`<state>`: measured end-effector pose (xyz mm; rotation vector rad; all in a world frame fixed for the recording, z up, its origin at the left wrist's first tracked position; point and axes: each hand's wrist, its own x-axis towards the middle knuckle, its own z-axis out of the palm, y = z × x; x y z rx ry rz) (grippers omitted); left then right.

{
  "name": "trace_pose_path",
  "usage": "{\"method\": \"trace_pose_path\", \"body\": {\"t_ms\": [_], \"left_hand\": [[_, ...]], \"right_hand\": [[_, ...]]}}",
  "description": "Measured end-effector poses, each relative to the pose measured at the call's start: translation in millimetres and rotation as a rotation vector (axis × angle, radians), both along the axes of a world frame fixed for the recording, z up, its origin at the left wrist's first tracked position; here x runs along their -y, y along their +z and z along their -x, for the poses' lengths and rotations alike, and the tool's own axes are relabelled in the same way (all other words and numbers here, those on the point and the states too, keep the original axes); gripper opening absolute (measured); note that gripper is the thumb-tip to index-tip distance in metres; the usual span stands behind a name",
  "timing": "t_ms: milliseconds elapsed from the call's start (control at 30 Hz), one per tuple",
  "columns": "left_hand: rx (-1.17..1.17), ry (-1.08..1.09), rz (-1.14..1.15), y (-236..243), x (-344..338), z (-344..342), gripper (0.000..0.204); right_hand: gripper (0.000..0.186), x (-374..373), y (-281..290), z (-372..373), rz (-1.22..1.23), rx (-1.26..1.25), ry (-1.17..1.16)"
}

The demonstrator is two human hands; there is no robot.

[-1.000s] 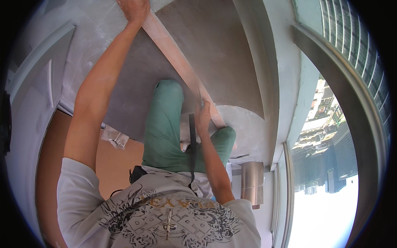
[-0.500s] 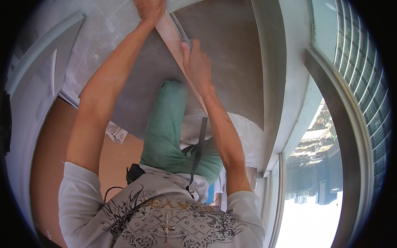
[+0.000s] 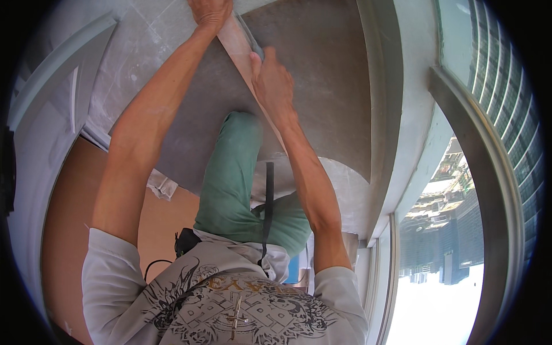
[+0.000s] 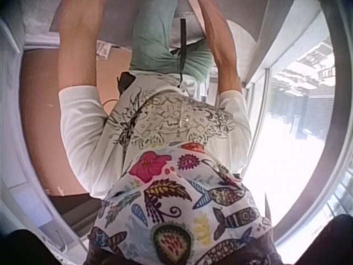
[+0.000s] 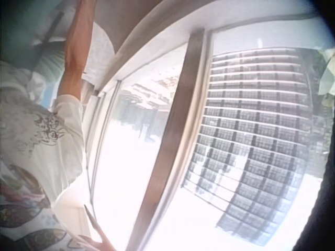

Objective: The person kneels on the floor and uses a utility knife to cut a long strip of pink flooring material. They then retrieve a dark square tile from a bag, place it on the floor, and use a tape measure to measure a section of the floor.

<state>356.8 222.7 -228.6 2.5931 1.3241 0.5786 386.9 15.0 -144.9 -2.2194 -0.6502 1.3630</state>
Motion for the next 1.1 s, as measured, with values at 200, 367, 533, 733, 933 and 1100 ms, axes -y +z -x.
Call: {"method": "trace_pose_path", "body": {"t_ms": [200,367,533,733,933,1100], "left_hand": [[0.015,-0.014,-0.022,-1,0,2,0.03],[0.058,-0.034,-0.03,2,4,-2,0.03],[0.041,-0.013,-0.038,0,0,4,0.029],[0.059,-0.06,-0.05,1,3,1,0.029],[0.03,-0.049,-0.059,1,7,2,0.03],[0.011,-0.046,-0.072,-5,4,1,0.031]], "right_hand": [[0.036,0,-2,3,-0.029,0.061,0.029],[0.032,2,-5,1,-0.05,0.105,0.1],[0.029,5,-4,2,-0.022,0.119,0.174],[0.027,62,-19,23,-0.185,0.281,0.083],[0.028,143,-4,40,0.041,0.175,0.143],[0.029,210,2,58,0.274,0.061,0.137]]}}
